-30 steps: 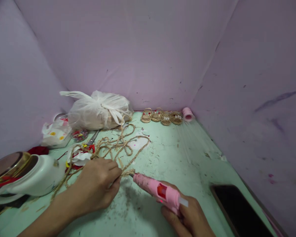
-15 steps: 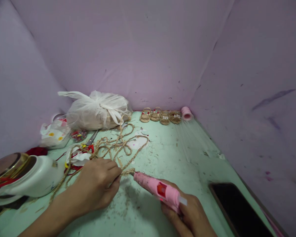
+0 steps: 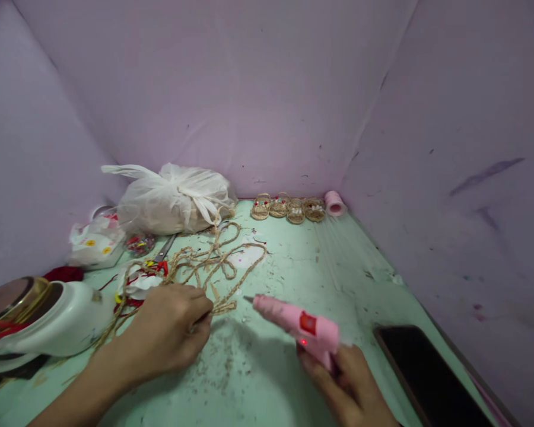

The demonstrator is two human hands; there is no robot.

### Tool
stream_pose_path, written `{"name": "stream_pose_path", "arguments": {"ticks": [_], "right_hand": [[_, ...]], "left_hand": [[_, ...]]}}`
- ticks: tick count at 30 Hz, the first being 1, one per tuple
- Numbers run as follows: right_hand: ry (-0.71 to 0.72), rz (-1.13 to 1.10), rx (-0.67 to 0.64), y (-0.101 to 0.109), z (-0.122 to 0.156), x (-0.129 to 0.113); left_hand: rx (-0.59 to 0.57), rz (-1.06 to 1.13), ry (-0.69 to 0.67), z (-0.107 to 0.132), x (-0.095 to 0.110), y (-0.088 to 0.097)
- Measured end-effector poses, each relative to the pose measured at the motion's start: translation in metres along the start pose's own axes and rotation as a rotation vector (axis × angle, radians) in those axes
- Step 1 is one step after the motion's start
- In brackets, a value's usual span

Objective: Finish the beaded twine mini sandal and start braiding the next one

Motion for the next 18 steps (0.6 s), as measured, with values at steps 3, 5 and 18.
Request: {"name": "stream_pose_path", "arguments": {"ticks": [3, 5, 18], "right_hand": [[-0.062, -0.14, 0.011, 0.0, -0.012, 0.0], [-0.171, -0.189, 0.071, 0.002, -0.022, 0.009], [0.147, 0.473, 0.085, 0.004, -0.022, -0.036]], "left_hand": [[-0.129, 0.038, 0.021, 0.001, 0.001, -0.014], [-0.18, 0.084, 0.012, 0.006, 0.007, -0.026], [-0.006, 0.25, -0.025, 0.028, 0.026, -0.059]]}}
Point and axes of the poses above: each hand's wrist, its own z-axis away from the middle knuckle, its own y-axis out of the back of the hand, x = y × z, the point moved 9 cm from there along -z, towards the middle knuckle, and after that the axes turned 3 degrees about x, right-handed, at the moved point
